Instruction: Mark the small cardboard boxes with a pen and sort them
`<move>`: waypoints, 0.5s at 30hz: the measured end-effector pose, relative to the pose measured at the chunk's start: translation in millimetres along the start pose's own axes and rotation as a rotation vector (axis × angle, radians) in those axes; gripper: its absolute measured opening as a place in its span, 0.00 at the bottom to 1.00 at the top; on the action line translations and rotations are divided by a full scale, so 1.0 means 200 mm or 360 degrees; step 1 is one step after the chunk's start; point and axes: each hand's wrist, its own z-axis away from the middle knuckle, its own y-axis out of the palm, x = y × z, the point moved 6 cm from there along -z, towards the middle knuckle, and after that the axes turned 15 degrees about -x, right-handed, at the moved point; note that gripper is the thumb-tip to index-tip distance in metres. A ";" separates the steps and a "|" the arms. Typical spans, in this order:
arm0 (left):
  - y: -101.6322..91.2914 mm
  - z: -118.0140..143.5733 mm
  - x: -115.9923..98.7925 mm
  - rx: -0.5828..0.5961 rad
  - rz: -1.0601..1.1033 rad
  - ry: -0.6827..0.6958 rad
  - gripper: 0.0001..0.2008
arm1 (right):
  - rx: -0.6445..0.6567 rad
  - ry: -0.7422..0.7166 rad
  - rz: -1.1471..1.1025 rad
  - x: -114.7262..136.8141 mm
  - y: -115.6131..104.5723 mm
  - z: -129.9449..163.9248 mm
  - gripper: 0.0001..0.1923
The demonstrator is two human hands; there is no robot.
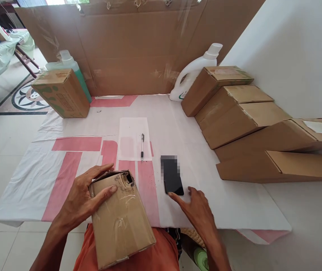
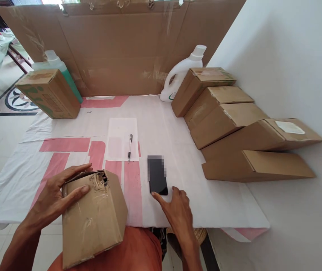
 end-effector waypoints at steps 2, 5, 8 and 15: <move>0.03 0.00 0.02 0.0066 0.0110 -0.0140 0.22 | -0.0017 -0.0020 -0.0047 0.07 0.05 0.01 0.39; 0.07 0.01 0.03 0.0157 0.0266 -0.0287 0.20 | -0.0130 0.0041 -0.0079 0.17 0.06 -0.03 0.36; 0.09 0.01 0.03 0.0191 0.0376 -0.0375 0.19 | -0.0051 0.0169 -0.0319 0.19 0.07 -0.10 0.40; 0.11 0.01 0.02 0.0248 0.0466 -0.0390 0.16 | 0.0357 0.0226 -0.1027 0.16 0.07 -0.09 0.26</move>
